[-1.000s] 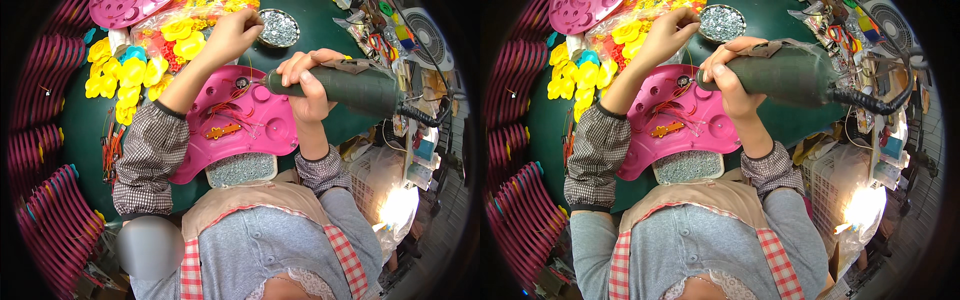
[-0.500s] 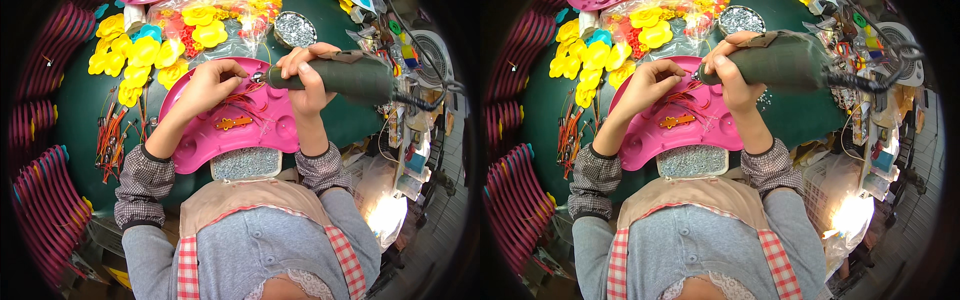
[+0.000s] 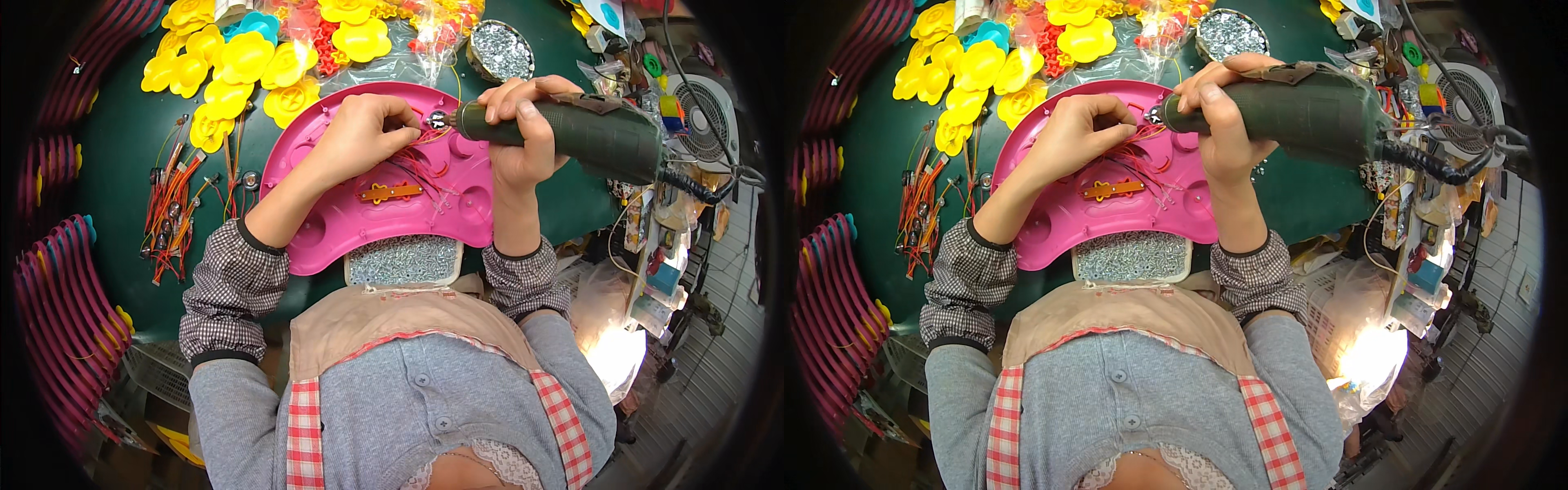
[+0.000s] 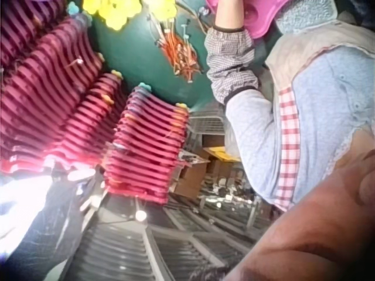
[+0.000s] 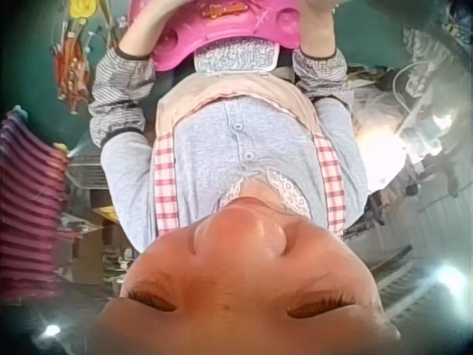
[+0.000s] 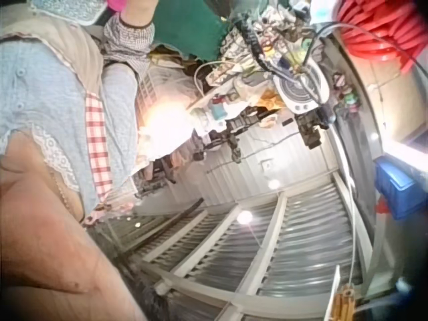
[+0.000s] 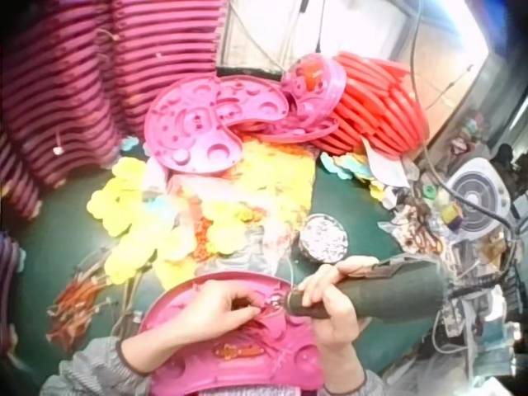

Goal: The person assembles small decorative items by placing plastic flower petals and star-shaped pieces into a pink tray and using a soldering iron to attach components. They repeatedly pick up petals, position them, and apply heat to secure the parts.

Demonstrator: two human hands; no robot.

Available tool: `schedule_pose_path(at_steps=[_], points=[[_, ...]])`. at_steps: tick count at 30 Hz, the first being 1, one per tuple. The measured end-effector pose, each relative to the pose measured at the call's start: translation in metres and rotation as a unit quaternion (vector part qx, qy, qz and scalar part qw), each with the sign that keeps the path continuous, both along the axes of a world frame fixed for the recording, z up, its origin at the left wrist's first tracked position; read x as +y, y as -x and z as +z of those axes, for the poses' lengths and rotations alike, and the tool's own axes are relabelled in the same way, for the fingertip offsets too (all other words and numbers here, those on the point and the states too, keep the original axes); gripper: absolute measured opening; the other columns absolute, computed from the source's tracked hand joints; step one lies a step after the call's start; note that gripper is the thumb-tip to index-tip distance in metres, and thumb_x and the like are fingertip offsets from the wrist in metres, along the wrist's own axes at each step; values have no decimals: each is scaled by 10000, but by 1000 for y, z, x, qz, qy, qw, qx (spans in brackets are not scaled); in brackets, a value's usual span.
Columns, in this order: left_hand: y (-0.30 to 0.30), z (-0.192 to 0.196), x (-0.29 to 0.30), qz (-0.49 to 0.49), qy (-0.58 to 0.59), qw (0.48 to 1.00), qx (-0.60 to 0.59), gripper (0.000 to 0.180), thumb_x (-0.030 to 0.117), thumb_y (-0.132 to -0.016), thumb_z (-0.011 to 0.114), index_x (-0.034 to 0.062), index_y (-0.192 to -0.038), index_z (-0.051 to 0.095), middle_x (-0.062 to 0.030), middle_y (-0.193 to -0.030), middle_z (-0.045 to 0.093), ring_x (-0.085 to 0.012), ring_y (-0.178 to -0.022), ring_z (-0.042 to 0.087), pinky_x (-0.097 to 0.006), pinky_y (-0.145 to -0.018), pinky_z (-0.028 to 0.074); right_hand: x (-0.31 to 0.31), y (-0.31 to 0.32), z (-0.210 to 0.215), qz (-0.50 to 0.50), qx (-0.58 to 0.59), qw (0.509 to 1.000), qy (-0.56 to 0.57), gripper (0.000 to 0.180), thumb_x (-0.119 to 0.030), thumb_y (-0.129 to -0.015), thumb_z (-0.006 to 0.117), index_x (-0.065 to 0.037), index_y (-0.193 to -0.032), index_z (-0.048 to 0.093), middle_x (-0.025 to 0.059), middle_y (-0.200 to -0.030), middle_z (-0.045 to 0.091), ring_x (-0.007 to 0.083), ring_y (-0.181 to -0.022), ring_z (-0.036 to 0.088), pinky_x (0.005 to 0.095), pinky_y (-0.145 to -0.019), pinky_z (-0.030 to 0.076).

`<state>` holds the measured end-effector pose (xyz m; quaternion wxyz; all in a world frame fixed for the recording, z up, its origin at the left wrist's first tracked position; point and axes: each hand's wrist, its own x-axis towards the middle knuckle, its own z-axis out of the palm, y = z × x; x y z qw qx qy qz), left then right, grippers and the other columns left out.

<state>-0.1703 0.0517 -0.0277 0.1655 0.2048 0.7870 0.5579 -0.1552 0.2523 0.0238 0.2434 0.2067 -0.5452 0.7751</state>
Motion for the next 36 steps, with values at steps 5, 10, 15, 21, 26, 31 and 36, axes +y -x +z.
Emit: schedule_pose_path(at_steps=[5,10,15,21,26,31,36], points=[[0,-1,1,2,0,1000,16,131,82,-912,737,-9,-1004,760,-55,-824,748,-91,-732,670,-273,-701,556,-6,3,6,12,-15,999,-30,360,56,-895,588,30,-1243,497,101,-765,622,188,-663,628,405,-692,593],[-2,-2,3,3,10,1000,29,185,59,-912,727,-7,-1082,759,-68,-892,759,-115,-775,693,-288,-724,563,-8,4,6,30,-2,998,-52,359,71,-898,608,22,-1240,513,103,-785,632,186,-672,635,395,-682,592],[-3,-5,6,-10,32,998,55,277,37,-917,705,3,-1189,751,-107,-993,761,-147,-827,707,-305,-767,571,-1,6,5,48,15,998,-44,353,58,-908,614,14,-1243,513,112,-814,634,188,-670,630,408,-682,591],[-3,-8,7,12,-3,999,44,252,93,-867,721,24,-1104,772,-184,-931,747,-307,-822,731,-382,-767,569,-6,8,2,53,15,998,-35,319,53,-905,627,10,-1206,532,107,-820,644,180,-682,637,375,-685,585],[0,-5,5,-12,39,997,67,278,58,-912,723,0,-1183,746,-118,-979,763,-154,-807,706,-309,-756,568,-13,16,2,27,-23,987,-155,293,65,-870,574,9,-1156,541,116,-748,586,208,-624,575,402,-645,552],[-1,4,4,1,50,998,47,279,85,-928,732,5,-1195,719,-111,-963,770,-156,-802,719,-308,-728,566,-5,16,5,65,-37,993,-92,312,22,-885,565,8,-1196,544,105,-747,576,204,-629,567,414,-663,542],[-10,0,6,24,-11,992,124,257,86,-933,756,13,-1174,703,-92,-946,768,-151,-805,719,-302,-707,564,23,0,12,74,3,995,62,404,-9,-910,527,-2,-1314,509,121,-772,588,225,-653,581,440,-723,564]])
